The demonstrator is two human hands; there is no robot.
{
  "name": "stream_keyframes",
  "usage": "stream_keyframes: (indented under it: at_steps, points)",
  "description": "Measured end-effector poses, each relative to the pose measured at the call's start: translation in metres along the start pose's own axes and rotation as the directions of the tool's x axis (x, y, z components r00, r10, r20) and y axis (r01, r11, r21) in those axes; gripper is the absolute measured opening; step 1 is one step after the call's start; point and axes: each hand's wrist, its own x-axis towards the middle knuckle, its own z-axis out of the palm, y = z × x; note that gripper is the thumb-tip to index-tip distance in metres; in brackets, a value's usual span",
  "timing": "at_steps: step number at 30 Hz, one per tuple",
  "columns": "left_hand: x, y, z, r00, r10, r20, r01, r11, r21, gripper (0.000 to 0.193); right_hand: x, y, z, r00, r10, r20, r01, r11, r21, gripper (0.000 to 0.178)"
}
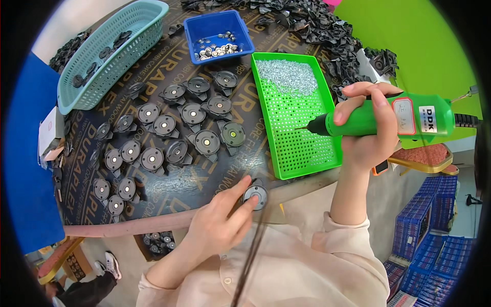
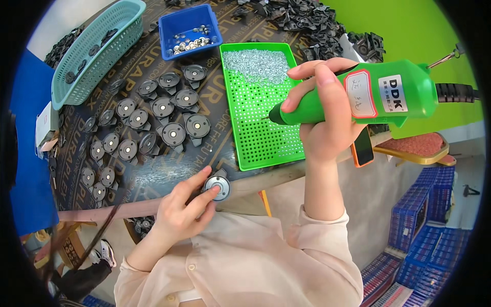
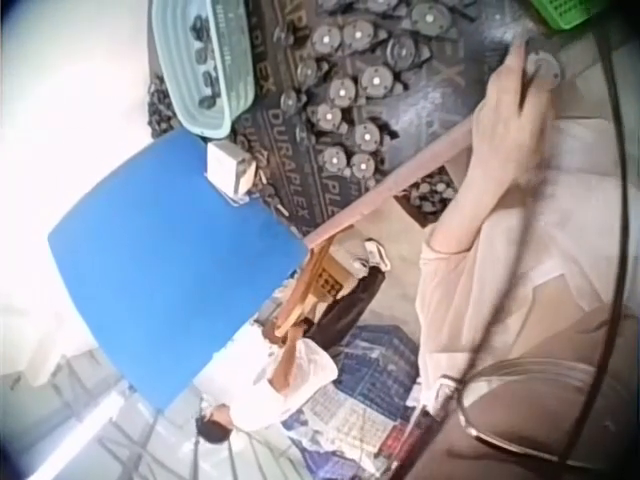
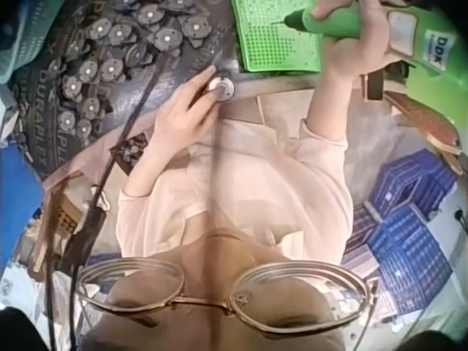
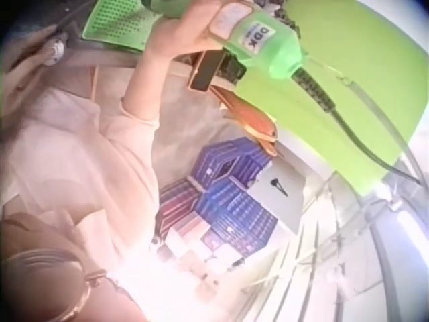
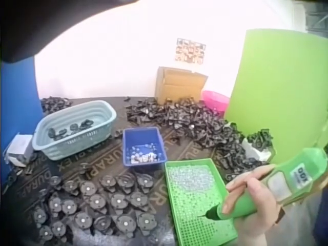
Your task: Assembling small circular plastic components by using an electric screwdriver to fasten metal parts.
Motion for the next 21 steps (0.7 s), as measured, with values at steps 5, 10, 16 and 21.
stream_keyframes:
  at_steps: [5, 10, 16, 21]
  points:
    - [-0.006, -0.004, 0.013, 0.999, 0.003, -0.051, -0.003, 1.0, 0.001, 0.036, -0.001, -0.001, 0.001, 0.999, 0.023, 0.026, -0.023, 1.0, 0.002, 0.016]
    - [-0.009, -0.008, 0.018, 0.995, 0.061, -0.083, -0.059, 0.998, 0.032, 0.031, -0.003, 0.0, -0.001, 1.0, 0.015, -0.024, -0.018, 0.988, -0.152, 0.026]
    - [-0.006, -0.009, 0.02, 0.993, 0.089, -0.076, -0.082, 0.993, 0.089, 0.029, -0.027, -0.057, -0.003, 0.909, -0.119, 0.398, 0.009, 0.964, 0.267, 0.032]
    - [-0.006, -0.007, 0.022, 0.991, 0.075, -0.115, -0.067, 0.995, 0.072, 0.04, -0.058, -0.063, 0.014, 0.9, 0.006, 0.436, -0.082, 0.985, 0.155, 0.021]
